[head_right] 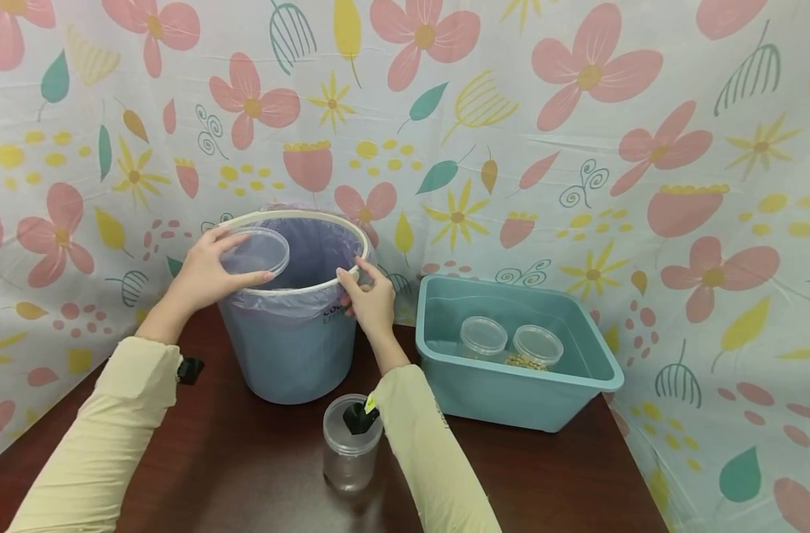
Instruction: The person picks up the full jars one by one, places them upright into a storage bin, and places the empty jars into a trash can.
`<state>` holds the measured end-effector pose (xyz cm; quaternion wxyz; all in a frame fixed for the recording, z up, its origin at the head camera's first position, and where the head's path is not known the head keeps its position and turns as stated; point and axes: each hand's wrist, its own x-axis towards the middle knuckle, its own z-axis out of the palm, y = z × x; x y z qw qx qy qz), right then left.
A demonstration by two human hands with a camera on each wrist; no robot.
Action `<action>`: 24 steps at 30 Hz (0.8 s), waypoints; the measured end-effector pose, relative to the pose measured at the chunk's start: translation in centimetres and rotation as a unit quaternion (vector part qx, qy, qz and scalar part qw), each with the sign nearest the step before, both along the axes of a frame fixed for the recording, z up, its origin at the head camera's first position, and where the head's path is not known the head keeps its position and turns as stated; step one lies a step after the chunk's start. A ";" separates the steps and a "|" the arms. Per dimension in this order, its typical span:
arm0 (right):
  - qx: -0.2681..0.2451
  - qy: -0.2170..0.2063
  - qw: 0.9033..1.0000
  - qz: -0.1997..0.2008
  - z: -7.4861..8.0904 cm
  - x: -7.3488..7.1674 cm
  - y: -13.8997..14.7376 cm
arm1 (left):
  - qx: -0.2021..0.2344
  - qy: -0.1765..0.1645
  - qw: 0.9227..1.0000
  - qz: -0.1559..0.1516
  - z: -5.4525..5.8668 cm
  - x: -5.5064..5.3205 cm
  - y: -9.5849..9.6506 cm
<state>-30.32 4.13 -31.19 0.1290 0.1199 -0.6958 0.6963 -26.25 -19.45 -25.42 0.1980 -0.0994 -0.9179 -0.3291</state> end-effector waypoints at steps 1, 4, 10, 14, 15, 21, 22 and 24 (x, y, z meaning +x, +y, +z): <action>0.000 0.000 1.000 0.000 0.0 0.0 0.0 | -0.009 -0.007 1.000 0.004 -0.1 -0.1 -0.1; 0.000 0.000 1.000 0.002 0.0 -0.2 -0.1 | -0.029 -0.028 0.999 0.016 -0.3 -0.2 -0.2; -0.003 0.002 1.000 0.002 0.1 -0.2 -0.1 | -0.045 -0.038 0.998 0.010 -0.3 -0.4 -0.2; -0.003 0.003 1.000 0.003 0.2 -0.1 -0.1 | -0.049 -0.041 0.998 0.001 -0.2 -0.2 -0.1; -0.002 0.003 1.000 0.003 0.2 -0.1 -0.1 | -0.048 -0.042 0.998 0.000 -0.2 -0.1 -0.1; 0.001 0.005 1.000 0.001 0.1 -0.1 0.0 | -0.043 -0.034 0.998 0.001 -0.4 0.3 -0.1; 0.001 0.005 1.000 0.001 0.1 -0.1 0.0 | -0.043 -0.029 0.999 0.000 -0.5 0.4 -0.1; 0.001 0.003 1.000 0.001 0.0 0.0 0.0 | -0.039 -0.019 0.999 -0.001 -0.6 0.6 0.0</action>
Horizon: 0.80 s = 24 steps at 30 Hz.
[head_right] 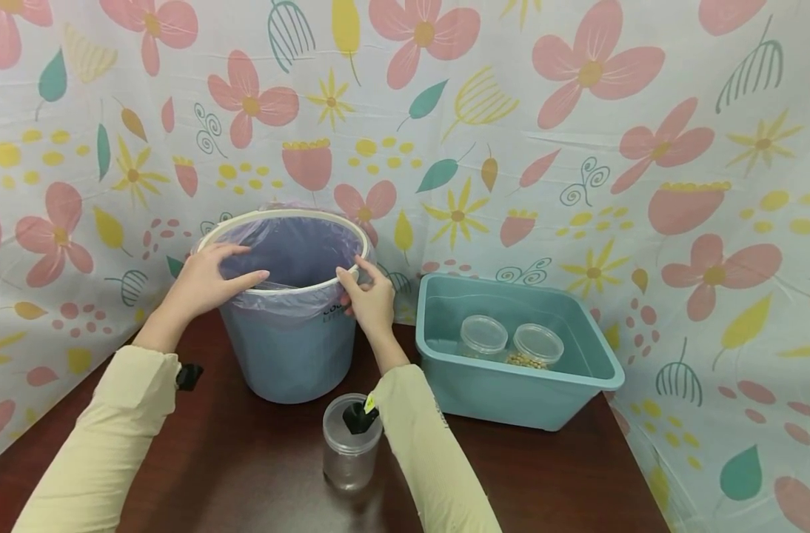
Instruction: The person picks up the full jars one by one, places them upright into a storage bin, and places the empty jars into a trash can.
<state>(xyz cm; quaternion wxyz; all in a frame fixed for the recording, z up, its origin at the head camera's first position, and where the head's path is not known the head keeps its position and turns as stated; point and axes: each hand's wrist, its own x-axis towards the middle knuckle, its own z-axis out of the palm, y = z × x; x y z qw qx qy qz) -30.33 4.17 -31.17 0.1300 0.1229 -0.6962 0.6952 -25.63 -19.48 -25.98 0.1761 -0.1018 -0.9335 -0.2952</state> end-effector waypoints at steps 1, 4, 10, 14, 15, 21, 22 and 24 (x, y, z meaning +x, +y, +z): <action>0.000 -0.001 1.000 0.000 0.0 0.0 0.0 | 0.003 0.006 1.000 -0.001 -0.1 0.1 0.0; -0.001 -0.004 1.000 0.000 -0.1 0.1 0.0 | 0.015 0.026 1.000 -0.004 -0.3 0.5 0.2; -0.004 -0.001 1.000 0.005 -0.1 0.2 0.0 | 0.039 0.085 0.995 -0.020 -0.7 1.4 0.7; -0.005 -0.002 1.000 0.010 0.0 0.0 0.0 | 0.051 0.153 0.986 -0.039 -0.9 2.1 1.2; -0.005 -0.002 1.000 0.012 0.0 0.0 0.0 | 0.054 0.169 0.983 -0.044 -1.0 2.3 1.3; -0.004 -0.002 1.000 0.009 0.1 0.1 0.0 | 0.070 0.233 0.967 -0.069 -1.7 3.3 2.1; -0.004 -0.001 1.000 0.007 0.1 0.1 0.0 | 0.072 0.238 0.966 -0.074 -1.8 3.5 2.2; -0.003 0.000 1.000 0.005 0.1 0.1 0.0 | 0.073 0.241 0.964 -0.082 -2.1 3.9 2.3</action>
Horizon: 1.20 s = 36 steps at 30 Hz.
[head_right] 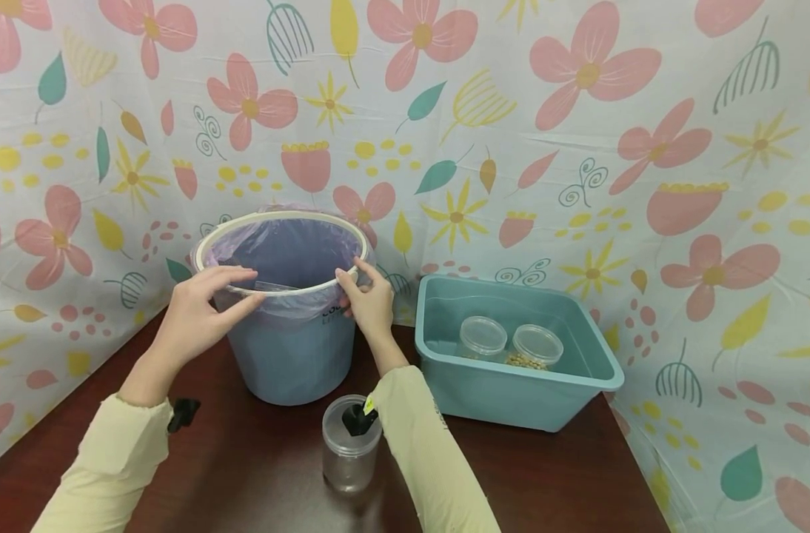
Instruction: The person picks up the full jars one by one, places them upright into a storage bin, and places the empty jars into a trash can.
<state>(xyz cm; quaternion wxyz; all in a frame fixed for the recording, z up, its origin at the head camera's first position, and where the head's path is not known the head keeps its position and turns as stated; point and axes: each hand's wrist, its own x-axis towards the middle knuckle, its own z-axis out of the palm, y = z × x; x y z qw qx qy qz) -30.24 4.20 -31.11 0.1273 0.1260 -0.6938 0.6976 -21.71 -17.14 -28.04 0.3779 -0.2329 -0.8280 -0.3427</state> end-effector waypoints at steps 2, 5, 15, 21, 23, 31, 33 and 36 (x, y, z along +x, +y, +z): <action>0.001 0.003 1.000 -0.002 -0.1 0.0 0.0 | -0.005 0.000 1.000 -0.006 -0.3 0.4 0.2; 0.001 0.008 1.000 -0.004 -0.1 -0.1 0.0 | -0.019 0.002 1.000 -0.007 -0.8 1.0 0.5; 0.000 0.004 1.000 -0.005 -0.1 0.0 0.0 | -0.024 0.062 0.998 -0.012 -2.3 2.2 1.1; 0.004 0.008 1.000 -0.009 -0.2 -0.1 -0.1 | -0.028 0.060 0.998 -0.013 -2.9 3.6 1.5; 0.004 0.010 1.000 -0.009 -0.2 -0.1 -0.1 | -0.030 0.056 0.998 -0.017 -3.3 3.9 1.6; -0.002 0.008 1.000 -0.007 -0.3 -0.2 -0.1 | -0.031 0.048 0.997 -0.044 -5.0 4.4 2.6; -0.002 0.010 1.000 -0.008 -0.3 -0.2 -0.1 | -0.030 0.039 0.998 -0.047 -5.5 4.5 2.9; 0.003 0.013 1.000 -0.009 -0.3 -0.2 -0.1 | -0.032 0.024 0.998 -0.051 -6.2 4.7 3.5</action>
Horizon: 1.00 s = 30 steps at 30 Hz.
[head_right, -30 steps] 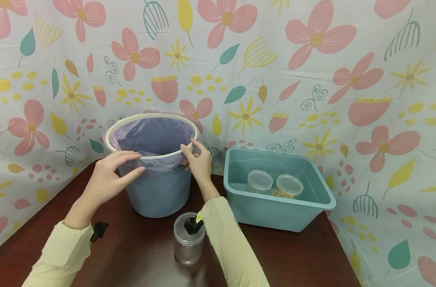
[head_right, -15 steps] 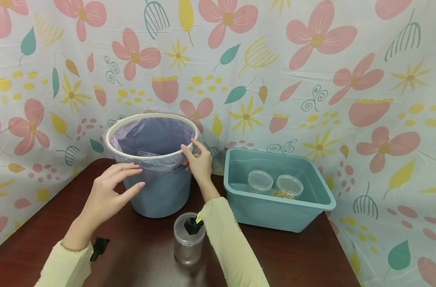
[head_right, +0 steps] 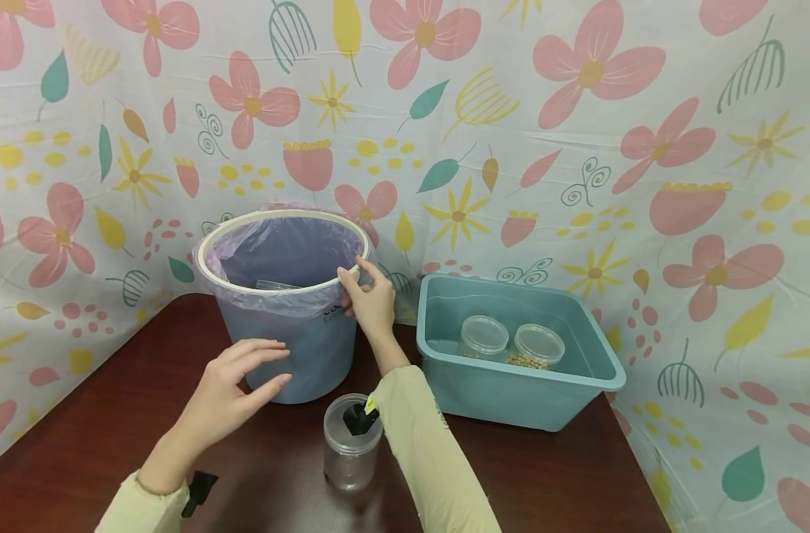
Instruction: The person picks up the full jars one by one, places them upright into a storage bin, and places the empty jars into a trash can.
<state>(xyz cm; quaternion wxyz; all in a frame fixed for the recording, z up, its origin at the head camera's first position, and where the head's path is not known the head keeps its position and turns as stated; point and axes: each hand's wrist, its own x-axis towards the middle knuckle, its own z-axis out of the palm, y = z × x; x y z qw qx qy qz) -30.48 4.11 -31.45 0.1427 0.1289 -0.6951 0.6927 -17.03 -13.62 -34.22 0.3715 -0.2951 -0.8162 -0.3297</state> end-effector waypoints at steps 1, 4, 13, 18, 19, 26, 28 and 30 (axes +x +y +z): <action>0.001 0.000 1.000 0.000 0.0 0.0 0.0 | -0.002 -0.005 1.000 -0.001 -0.2 0.1 0.2; 0.002 0.003 1.000 -0.001 0.0 0.0 0.0 | -0.009 -0.021 1.000 -0.004 -0.9 0.2 0.8; 0.005 0.010 1.000 -0.001 0.0 0.1 0.0 | -0.008 -0.058 0.998 -0.025 -2.7 0.2 2.1; 0.010 0.011 1.000 -0.006 -0.1 0.1 0.0 | -0.004 -0.093 0.995 -0.042 -3.8 0.1 2.9; 0.010 0.011 1.000 -0.006 -0.1 0.1 0.0 | -0.006 -0.101 0.994 -0.045 -4.0 0.1 3.0; 0.008 0.013 1.000 -0.005 0.0 0.2 0.0 | -0.034 -0.124 0.991 -0.046 -5.4 -0.1 3.9; 0.008 0.012 1.000 -0.004 0.0 0.2 0.0 | -0.037 -0.134 0.989 -0.046 -5.7 0.0 4.1; 0.008 0.009 1.000 -0.003 0.0 0.1 0.0 | -0.044 -0.149 0.987 -0.046 -6.0 0.0 4.2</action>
